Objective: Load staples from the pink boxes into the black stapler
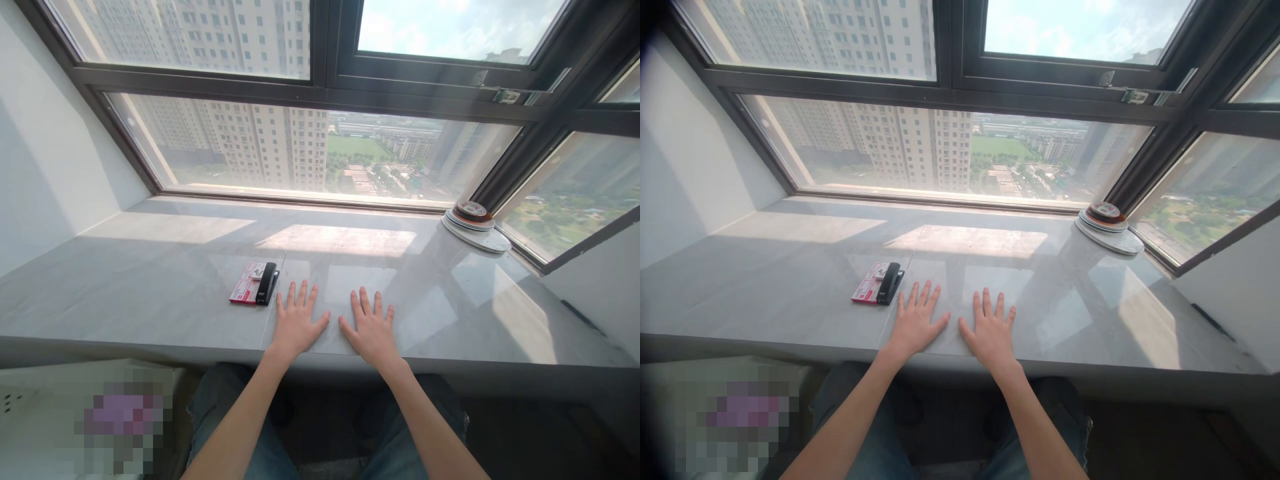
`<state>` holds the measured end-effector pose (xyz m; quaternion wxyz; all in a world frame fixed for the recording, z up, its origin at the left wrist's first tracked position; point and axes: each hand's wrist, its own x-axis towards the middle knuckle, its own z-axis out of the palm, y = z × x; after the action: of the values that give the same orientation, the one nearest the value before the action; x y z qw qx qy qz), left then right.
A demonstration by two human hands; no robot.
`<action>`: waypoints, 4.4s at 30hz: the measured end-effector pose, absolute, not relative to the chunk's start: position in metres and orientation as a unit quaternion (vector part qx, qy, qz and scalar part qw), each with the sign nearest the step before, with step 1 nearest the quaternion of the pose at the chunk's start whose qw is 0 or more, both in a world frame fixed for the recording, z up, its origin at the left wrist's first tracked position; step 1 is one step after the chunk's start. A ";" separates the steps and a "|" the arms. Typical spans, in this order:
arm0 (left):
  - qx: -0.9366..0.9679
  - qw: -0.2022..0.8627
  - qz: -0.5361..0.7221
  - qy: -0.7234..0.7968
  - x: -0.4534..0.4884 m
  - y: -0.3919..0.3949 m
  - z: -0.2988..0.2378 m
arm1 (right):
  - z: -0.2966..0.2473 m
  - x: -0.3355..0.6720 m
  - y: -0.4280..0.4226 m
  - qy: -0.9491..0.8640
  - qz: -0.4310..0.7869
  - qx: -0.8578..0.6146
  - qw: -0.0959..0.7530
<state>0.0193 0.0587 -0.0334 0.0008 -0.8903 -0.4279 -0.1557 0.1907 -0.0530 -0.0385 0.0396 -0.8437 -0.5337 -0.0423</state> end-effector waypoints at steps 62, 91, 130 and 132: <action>-0.899 -0.112 -0.228 -0.356 -0.041 -0.011 -0.024 | 0.008 0.102 0.115 -0.620 0.208 -0.709 0.264; -0.877 -0.235 -0.241 -0.343 0.028 0.126 -0.027 | 0.005 0.264 0.003 -0.248 0.356 -0.640 0.633; -0.874 -0.299 -0.272 -0.271 0.007 0.071 -0.017 | -0.006 0.249 -0.047 -0.437 0.390 -0.733 0.346; -0.872 -0.303 -0.272 -0.271 0.007 0.071 -0.017 | 0.004 0.246 -0.047 -0.477 0.289 -0.759 0.336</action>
<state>0.0072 0.0710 -0.0170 -0.3030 -0.8723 -0.2713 -0.2715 0.2464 -0.0467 0.0041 0.3362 -0.7590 -0.4767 0.2893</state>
